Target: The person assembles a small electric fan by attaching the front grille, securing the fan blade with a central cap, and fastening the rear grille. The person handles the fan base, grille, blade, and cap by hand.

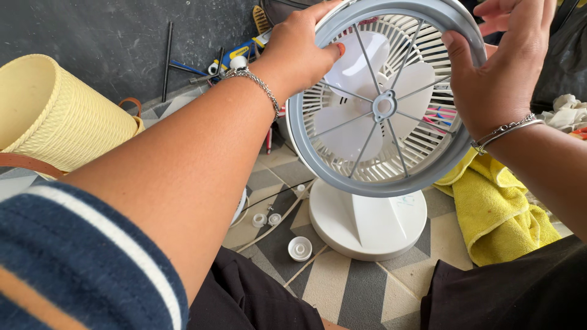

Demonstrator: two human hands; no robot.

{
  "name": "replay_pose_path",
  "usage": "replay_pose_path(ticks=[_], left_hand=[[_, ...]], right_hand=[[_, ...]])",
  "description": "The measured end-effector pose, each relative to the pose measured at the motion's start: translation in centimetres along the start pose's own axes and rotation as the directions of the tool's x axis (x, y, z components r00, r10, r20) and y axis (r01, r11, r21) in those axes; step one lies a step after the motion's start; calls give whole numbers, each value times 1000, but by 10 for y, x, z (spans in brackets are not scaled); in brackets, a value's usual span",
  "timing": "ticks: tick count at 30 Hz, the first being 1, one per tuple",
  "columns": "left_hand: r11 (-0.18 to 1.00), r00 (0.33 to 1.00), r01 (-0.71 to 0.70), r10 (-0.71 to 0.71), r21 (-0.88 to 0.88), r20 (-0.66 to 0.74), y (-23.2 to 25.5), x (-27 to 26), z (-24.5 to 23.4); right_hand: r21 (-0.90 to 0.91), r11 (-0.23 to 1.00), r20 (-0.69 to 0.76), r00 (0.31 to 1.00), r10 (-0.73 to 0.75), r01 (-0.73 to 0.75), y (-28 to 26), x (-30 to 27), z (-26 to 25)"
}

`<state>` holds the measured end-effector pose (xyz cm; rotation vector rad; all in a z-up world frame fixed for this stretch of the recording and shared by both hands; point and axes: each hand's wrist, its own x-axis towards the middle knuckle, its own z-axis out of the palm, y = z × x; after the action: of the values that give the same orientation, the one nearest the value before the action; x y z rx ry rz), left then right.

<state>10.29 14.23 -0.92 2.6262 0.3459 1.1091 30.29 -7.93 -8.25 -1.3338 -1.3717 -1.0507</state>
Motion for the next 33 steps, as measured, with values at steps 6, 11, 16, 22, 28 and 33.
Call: replay_pose_path(ticks=[6,11,16,22,28,33], left_hand=[[995,999,-22,18,96,47,-2,7,-3],[987,988,106,-119,121,101,10,2,-14],[925,857,-304,370,227,-358,35,-42,0],[978,954,-158,186,133,-235,54,-54,-5],[915,932,-231,305,331,-194,47,-48,-10],[894,914,-239,339,379,-223,48,-48,-4]], right_hand=[[-88,991,-7,995,101,-101,-9,-1,-9],[81,973,-21,976,218,-215,2,-8,-10],[127,989,-7,997,77,-76,3,-13,-16],[453,858,56,969,242,-240,-19,5,-6],[164,982,-16,995,100,-96,-13,2,1],[261,953,-3,987,162,-156,1,-6,8]])
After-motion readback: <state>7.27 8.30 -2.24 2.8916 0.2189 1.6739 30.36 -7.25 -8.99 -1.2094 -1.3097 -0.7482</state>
